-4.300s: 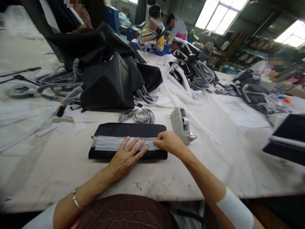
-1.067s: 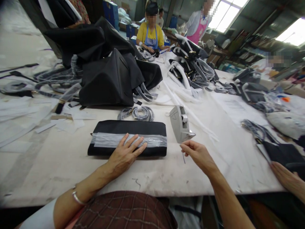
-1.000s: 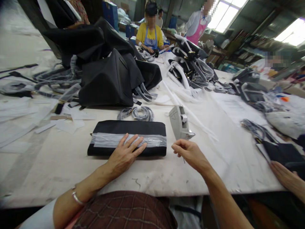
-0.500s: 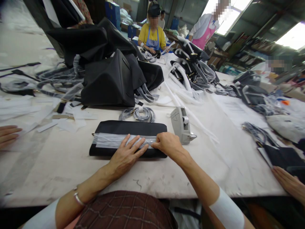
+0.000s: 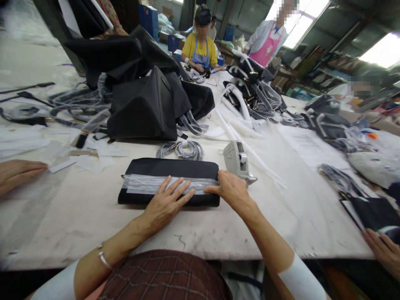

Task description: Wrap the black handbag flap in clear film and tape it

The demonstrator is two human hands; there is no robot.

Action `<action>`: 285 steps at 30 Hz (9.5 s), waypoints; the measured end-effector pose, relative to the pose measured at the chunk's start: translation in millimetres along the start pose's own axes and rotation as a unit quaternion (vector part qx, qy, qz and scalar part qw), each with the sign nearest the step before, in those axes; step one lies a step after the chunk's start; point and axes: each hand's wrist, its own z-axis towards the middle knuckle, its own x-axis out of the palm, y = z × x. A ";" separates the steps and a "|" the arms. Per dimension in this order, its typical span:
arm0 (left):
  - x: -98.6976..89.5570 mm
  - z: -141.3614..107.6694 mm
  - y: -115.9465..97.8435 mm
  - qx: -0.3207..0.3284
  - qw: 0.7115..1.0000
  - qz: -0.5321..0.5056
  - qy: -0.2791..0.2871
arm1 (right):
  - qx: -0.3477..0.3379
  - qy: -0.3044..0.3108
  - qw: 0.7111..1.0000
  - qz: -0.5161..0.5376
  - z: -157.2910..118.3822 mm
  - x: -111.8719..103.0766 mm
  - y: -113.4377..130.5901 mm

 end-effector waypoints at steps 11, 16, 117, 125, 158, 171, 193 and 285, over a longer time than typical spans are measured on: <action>2.2 0.1 -0.2 -0.002 1.000 -0.006 -0.010 | 0.036 0.131 0.866 0.481 2.6 72.8 -71.8; 0.7 1.0 -0.4 -0.003 1.000 -0.011 -0.007 | 0.086 -0.031 0.905 0.415 -17.6 53.9 -67.1; -44.9 -53.2 49.2 -0.146 0.967 -0.101 0.184 | -0.278 -0.169 0.937 0.124 -44.6 77.9 53.4; -48.7 -68.6 36.7 -0.117 0.977 -0.094 0.153 | -0.288 -0.138 0.932 0.171 -56.4 73.8 51.3; -2.8 106.7 112.8 -0.303 0.910 -0.284 -0.006 | -0.296 -0.163 0.927 0.160 -16.5 77.4 91.3; 0.2 108.9 71.6 -0.091 0.981 -0.137 0.105 | -0.293 -0.157 0.928 0.168 -14.7 77.6 92.6; -42.8 -3.0 67.3 -0.184 0.962 -0.141 0.142 | -0.297 -0.157 0.924 0.181 -14.0 79.6 92.0; -8.8 61.6 -16.8 -0.164 0.562 -0.805 0.094 | -0.112 0.001 0.610 0.785 -34.0 38.3 0.2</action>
